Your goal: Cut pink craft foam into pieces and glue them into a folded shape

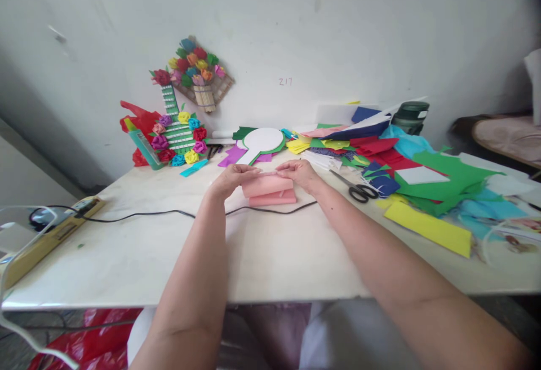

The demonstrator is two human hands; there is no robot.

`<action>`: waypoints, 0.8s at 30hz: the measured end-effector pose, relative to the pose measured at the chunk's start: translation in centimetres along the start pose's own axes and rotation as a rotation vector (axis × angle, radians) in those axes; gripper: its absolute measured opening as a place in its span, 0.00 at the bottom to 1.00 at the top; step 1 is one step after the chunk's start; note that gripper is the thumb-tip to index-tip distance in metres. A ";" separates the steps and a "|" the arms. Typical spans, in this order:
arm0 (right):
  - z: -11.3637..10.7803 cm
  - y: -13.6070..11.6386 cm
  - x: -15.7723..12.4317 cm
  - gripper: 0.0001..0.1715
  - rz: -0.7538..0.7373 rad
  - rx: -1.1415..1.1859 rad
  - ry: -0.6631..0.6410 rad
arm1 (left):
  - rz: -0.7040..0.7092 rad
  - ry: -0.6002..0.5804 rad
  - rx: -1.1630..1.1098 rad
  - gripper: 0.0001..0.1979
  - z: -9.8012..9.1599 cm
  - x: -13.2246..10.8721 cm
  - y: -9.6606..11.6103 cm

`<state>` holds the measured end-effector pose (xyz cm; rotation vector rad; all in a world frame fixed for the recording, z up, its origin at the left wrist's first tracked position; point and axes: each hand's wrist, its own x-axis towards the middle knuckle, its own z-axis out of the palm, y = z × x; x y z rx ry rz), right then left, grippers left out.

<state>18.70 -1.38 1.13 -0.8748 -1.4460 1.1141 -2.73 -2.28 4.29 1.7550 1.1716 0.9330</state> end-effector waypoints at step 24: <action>0.4 0.1 0.3 0.16 0.072 0.165 0.072 | 0.005 -0.004 -0.380 0.17 0.2 0.3 -0.5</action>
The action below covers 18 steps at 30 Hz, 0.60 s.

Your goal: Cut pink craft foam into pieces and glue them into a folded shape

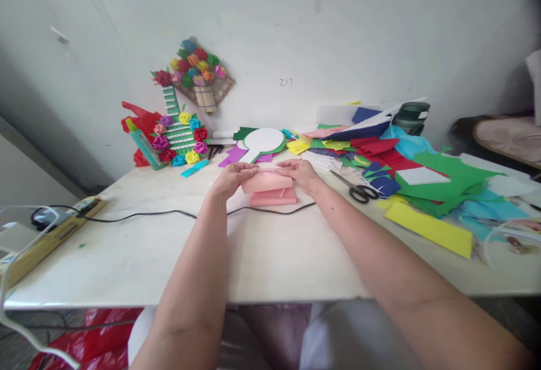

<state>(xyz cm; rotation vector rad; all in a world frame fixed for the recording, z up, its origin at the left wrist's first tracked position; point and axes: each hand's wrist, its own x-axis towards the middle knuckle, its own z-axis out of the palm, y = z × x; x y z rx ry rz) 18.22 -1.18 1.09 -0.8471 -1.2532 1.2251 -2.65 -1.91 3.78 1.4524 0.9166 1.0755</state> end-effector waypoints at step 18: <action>-0.3 -0.8 -0.3 0.15 0.029 -0.031 -0.028 | -0.019 -0.032 0.044 0.18 -0.2 -0.2 0.1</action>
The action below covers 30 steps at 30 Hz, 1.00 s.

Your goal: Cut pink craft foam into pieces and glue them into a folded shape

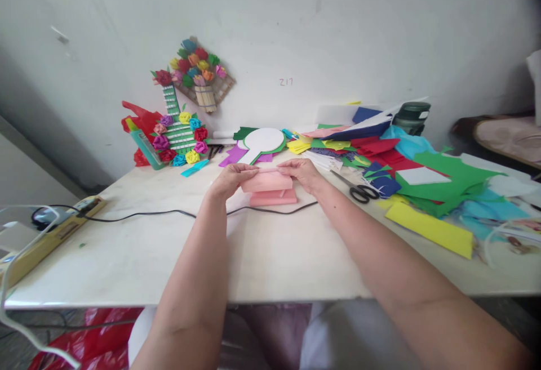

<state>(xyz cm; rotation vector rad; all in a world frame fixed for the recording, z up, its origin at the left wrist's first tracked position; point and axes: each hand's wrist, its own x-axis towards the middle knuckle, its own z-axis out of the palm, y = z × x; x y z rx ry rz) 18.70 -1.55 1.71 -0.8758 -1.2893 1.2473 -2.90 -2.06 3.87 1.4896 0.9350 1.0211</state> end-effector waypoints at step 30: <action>-0.8 0.1 0.0 0.10 -0.002 0.005 -0.073 | -0.021 0.076 -0.038 0.14 0.0 0.3 -0.5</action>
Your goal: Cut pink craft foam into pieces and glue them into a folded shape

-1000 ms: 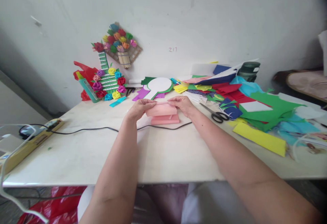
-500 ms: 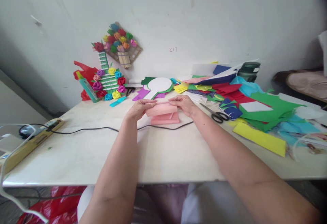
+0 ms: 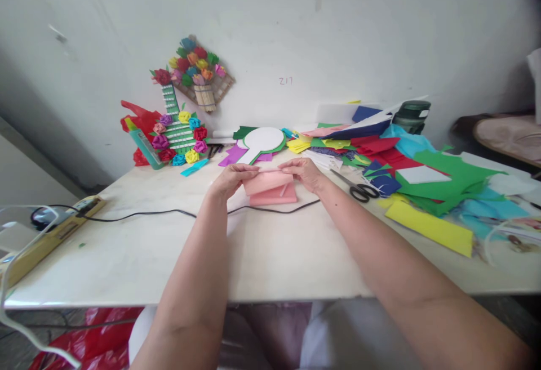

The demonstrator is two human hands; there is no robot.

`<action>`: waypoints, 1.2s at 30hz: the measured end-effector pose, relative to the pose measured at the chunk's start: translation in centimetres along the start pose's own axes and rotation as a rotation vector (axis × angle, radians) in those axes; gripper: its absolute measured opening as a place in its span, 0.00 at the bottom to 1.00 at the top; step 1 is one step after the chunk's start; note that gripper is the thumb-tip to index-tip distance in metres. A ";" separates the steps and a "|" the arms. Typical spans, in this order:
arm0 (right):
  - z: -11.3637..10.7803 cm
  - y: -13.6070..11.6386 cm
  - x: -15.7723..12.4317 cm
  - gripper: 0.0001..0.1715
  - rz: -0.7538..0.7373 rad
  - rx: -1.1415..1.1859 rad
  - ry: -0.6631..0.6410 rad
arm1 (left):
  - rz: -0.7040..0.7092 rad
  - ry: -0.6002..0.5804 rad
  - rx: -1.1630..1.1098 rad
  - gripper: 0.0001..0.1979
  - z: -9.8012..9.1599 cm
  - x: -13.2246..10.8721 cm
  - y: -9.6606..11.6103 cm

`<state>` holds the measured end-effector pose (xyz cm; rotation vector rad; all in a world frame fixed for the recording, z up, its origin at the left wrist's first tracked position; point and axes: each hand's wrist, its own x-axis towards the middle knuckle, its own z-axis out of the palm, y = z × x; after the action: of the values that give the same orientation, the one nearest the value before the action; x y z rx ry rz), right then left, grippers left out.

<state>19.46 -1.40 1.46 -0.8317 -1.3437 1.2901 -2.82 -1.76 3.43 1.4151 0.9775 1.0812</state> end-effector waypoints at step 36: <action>0.6 0.2 0.3 0.18 -0.168 -0.179 0.079 | 0.120 -0.064 0.674 0.19 1.6 -0.1 1.0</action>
<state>18.73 -1.20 1.38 -0.8633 -1.4476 1.0085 -1.25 -2.37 4.38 2.0568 1.2910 0.8093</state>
